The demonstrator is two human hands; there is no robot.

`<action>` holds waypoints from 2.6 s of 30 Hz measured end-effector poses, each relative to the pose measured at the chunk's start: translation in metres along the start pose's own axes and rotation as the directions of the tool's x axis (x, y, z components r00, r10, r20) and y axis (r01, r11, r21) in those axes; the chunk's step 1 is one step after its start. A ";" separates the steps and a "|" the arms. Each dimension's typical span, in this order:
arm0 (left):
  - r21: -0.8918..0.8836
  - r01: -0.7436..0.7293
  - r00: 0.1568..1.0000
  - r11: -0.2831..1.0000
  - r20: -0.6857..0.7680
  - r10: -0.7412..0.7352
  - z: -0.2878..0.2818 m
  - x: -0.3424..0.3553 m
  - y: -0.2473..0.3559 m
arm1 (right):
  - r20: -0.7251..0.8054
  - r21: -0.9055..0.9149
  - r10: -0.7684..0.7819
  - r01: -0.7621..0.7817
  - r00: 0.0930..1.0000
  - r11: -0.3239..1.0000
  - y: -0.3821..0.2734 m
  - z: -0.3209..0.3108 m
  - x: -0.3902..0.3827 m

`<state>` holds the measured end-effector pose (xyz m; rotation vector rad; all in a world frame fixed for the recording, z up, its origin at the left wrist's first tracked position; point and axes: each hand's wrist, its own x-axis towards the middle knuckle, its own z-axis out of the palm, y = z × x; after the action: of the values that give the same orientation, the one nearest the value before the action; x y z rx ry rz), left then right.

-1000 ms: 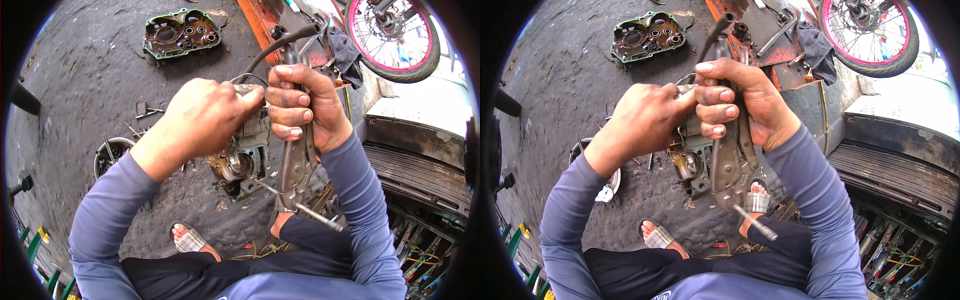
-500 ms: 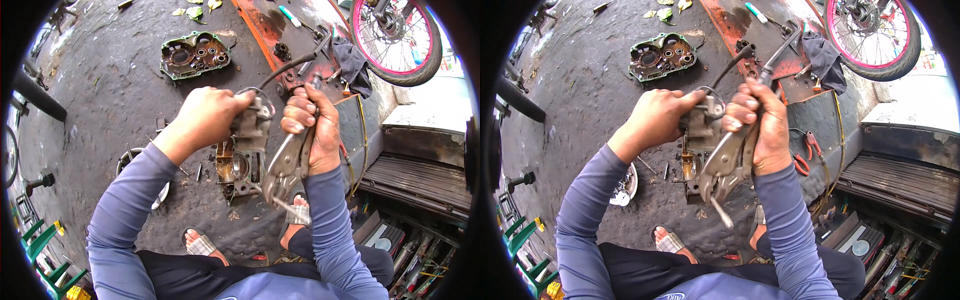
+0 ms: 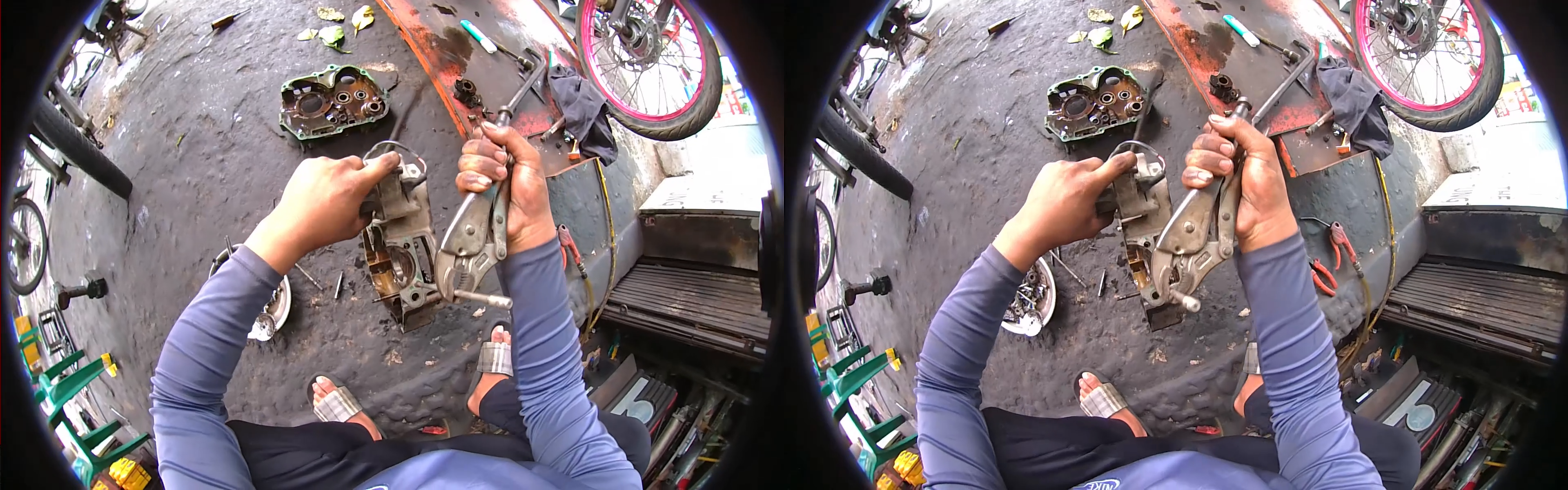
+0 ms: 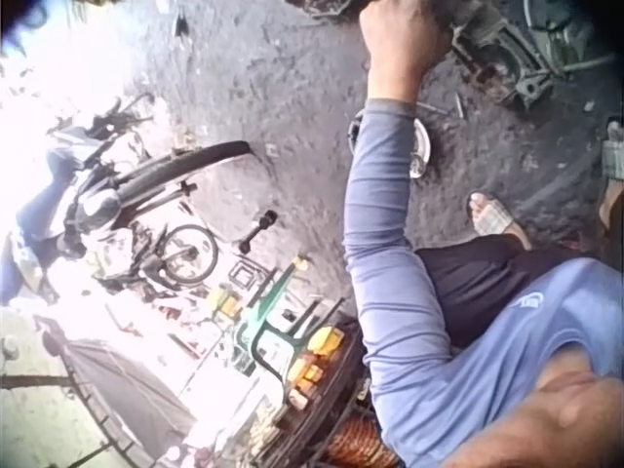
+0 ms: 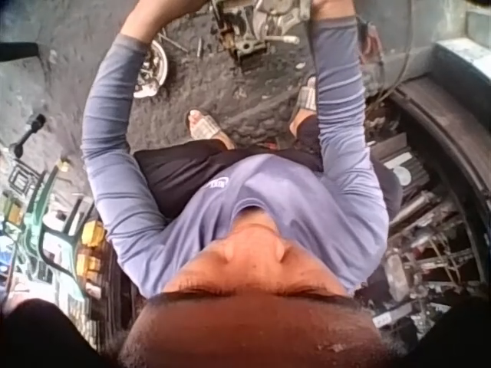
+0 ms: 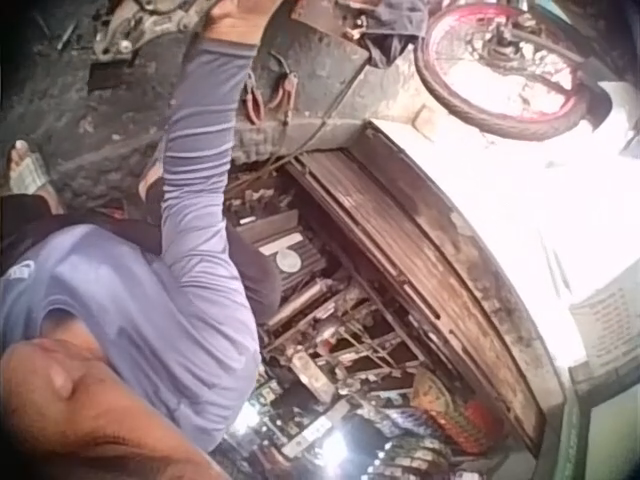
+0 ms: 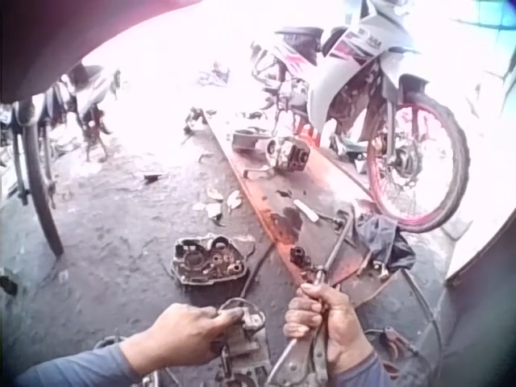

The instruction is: Repairing and assembling motorcycle engine components using various hand tools and cleaning agents.

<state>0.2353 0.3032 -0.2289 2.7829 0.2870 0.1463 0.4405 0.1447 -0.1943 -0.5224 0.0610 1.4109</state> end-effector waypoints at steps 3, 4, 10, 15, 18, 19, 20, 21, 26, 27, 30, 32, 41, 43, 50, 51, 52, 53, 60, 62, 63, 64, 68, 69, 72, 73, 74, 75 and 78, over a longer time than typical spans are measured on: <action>-0.013 0.047 0.998 0.999 -0.039 -0.048 0.005 0.002 -0.002 | -0.065 0.033 -0.060 0.062 0.996 0.998 -0.004 -0.006 0.009; -0.009 0.051 0.998 0.999 -0.042 -0.051 0.007 0.003 -0.007 | -0.092 0.034 -0.105 0.109 0.990 0.993 0.001 -0.003 0.009; 0.005 0.441 0.896 0.898 -0.070 -0.439 0.010 -0.009 -0.023 | -0.312 -0.091 -0.821 0.845 0.478 0.526 0.018 -0.011 -0.017; -0.027 0.321 0.946 0.947 -0.031 -0.322 0.006 -0.018 -0.033 | -0.038 0.065 -0.442 0.444 0.896 0.894 0.008 -0.016 0.013; -0.052 0.100 0.994 0.994 -0.029 -0.102 0.006 -0.008 -0.025 | 0.104 -0.028 0.139 -0.137 0.985 0.990 0.012 0.011 0.053; -0.029 0.091 0.996 0.995 -0.013 -0.091 0.005 -0.001 -0.020 | 0.034 -0.078 0.204 -0.201 0.978 0.976 0.009 0.019 0.057; -0.032 0.080 0.997 0.996 -0.015 -0.081 0.006 0.001 -0.017 | 0.087 -0.039 0.164 -0.162 0.983 0.986 0.003 0.007 0.061; -0.045 0.093 0.995 0.995 -0.043 -0.095 0.010 0.004 -0.015 | 0.024 -0.012 0.085 -0.084 0.996 0.996 0.003 0.002 0.060; -0.031 0.318 0.947 0.948 0.054 -0.316 0.002 -0.009 -0.023 | -0.132 -0.016 -0.454 0.457 0.881 0.890 0.032 -0.005 0.007; -0.027 0.318 0.947 0.948 0.048 -0.317 -0.003 -0.011 -0.019 | -0.223 0.026 -0.671 0.693 0.707 0.721 0.031 -0.007 -0.014; 0.088 0.517 0.854 0.851 0.014 -0.520 0.005 -0.003 -0.016 | -0.260 -0.211 -0.919 0.911 0.297 0.354 0.044 0.004 -0.030; 0.099 0.518 0.851 0.849 0.035 -0.524 0.005 0.000 -0.018 | -0.254 -0.208 -0.929 0.923 0.270 0.325 0.049 0.004 -0.030; 0.099 0.437 0.896 0.894 0.037 -0.442 0.011 0.008 -0.051 | -0.122 -0.225 -0.903 0.875 0.411 0.428 0.034 -0.010 0.001; 0.093 0.423 0.901 0.902 0.067 -0.429 0.011 0.018 -0.049 | -0.104 -0.226 -0.914 0.886 0.391 0.405 0.030 -0.015 -0.003; 0.113 0.365 0.928 0.924 0.029 -0.371 0.015 0.027 -0.041 | -0.103 -0.295 -0.927 0.879 0.361 0.375 0.034 -0.024 -0.023; 0.106 0.352 0.934 0.930 0.016 -0.356 0.015 0.028 -0.042 | -0.105 -0.292 -0.926 0.879 0.363 0.378 0.033 -0.025 -0.023; 0.118 0.334 0.941 0.935 0.009 -0.338 0.015 0.031 -0.039 | -0.117 -0.302 -0.924 0.873 0.364 0.382 0.030 -0.026 -0.026; 0.117 0.335 0.941 0.935 0.010 -0.338 0.016 0.031 -0.037 | -0.128 -0.311 -0.922 0.868 0.366 0.388 0.027 -0.028 -0.028; 0.169 0.306 0.952 0.937 -0.066 -0.299 0.006 0.010 0.017 | -0.281 -0.216 -0.848 0.831 0.450 0.512 -0.014 -0.076 -0.058; 0.129 0.240 0.969 0.962 -0.095 -0.229 0.005 -0.005 0.049 | -0.264 -0.118 -0.782 0.786 0.564 0.607 -0.040 -0.120 -0.092; 0.109 0.200 0.974 0.974 -0.129 -0.185 0.005 -0.016 0.063 | -0.319 -0.138 -0.762 0.768 0.564 0.626 -0.042 -0.128 -0.101; 0.064 0.197 0.976 0.978 -0.110 -0.189 0.006 -0.026 0.074 | -0.406 -0.235 -0.729 0.708 0.551 0.666 -0.034 -0.121 -0.107; -0.011 0.178 0.984 0.984 0.019 -0.178 -0.008 -0.050 0.108 | -0.109 0.314 -0.433 0.444 0.895 0.839 -0.034 -0.129 -0.133; -0.016 0.180 0.983 0.984 0.024 -0.180 -0.010 -0.051 0.110 | -0.107 0.403 -0.365 0.375 0.925 0.835 -0.030 -0.119 -0.136; -0.022 0.179 0.983 0.984 0.043 -0.178 -0.013 -0.062 0.111 | -0.151 0.466 -0.313 0.347 0.938 0.814 -0.018 -0.100 -0.139; -0.031 0.180 0.983 0.983 0.042 -0.179 -0.008 -0.061 0.110 | -0.141 0.462 -0.313 0.342 0.939 0.818 -0.017 -0.102 -0.141; -0.024 0.116 0.993 0.993 -0.017 -0.116 -0.004 -0.060 0.109 | -0.148 0.461 -0.311 0.343 0.939 0.818 -0.017 -0.102 -0.143; -0.013 0.052 0.996 0.999 -0.077 -0.053 -0.002 -0.059 0.107 | -0.153 0.459 -0.308 0.344 0.939 0.819 -0.016 -0.101 -0.145; -0.014 0.028 0.999 1.000 -0.025 -0.028 -0.001 -0.059 0.106 | -0.169 0.465 -0.320 0.362 0.932 0.808 -0.012 -0.099 -0.150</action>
<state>0.1964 0.1932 -0.1953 2.7637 0.3301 0.1763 0.4517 -0.0326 -0.2266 -0.1515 0.3681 0.9645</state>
